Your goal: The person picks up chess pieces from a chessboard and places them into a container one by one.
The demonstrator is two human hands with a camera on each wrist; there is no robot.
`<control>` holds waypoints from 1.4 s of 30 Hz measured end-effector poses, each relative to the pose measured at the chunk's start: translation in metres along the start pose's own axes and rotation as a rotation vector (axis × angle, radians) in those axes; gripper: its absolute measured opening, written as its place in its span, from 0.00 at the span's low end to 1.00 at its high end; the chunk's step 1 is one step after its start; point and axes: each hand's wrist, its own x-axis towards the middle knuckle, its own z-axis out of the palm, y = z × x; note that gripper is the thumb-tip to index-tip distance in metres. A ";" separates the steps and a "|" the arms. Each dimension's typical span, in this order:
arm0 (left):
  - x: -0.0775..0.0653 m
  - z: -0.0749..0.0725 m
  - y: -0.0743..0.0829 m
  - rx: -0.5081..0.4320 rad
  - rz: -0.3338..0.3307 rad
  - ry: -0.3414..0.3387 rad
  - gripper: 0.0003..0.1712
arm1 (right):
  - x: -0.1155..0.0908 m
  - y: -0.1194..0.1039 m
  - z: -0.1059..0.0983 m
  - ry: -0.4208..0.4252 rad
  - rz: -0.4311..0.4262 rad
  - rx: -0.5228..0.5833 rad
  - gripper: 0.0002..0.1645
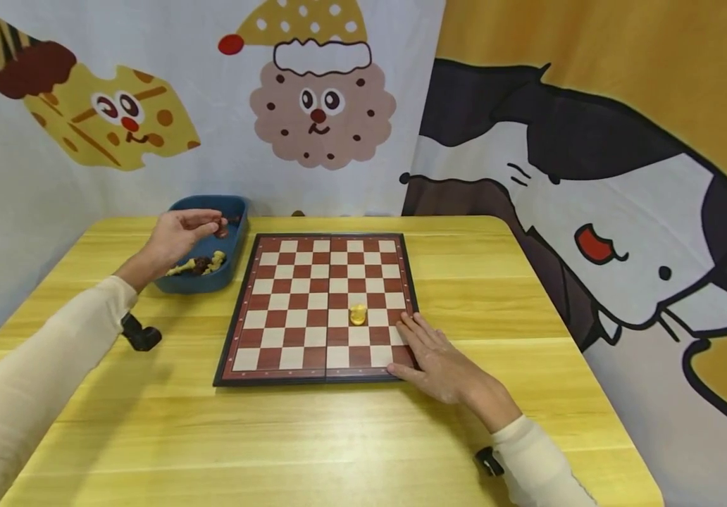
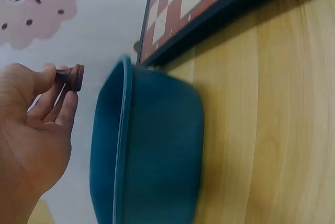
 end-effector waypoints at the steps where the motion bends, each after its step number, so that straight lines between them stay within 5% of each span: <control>1: 0.000 -0.003 -0.001 -0.006 -0.001 0.004 0.20 | 0.000 0.000 0.000 0.003 -0.003 0.002 0.51; 16: -0.009 -0.018 -0.004 0.042 -0.067 0.036 0.27 | -0.004 0.003 -0.002 -0.003 0.029 0.032 0.51; 24: -0.011 -0.011 -0.003 -0.039 -0.017 0.054 0.25 | -0.004 0.003 0.000 -0.004 0.027 0.032 0.51; 42: -0.024 0.010 0.002 -0.050 0.025 -0.069 0.23 | 0.000 0.001 0.001 -0.007 -0.005 -0.013 0.51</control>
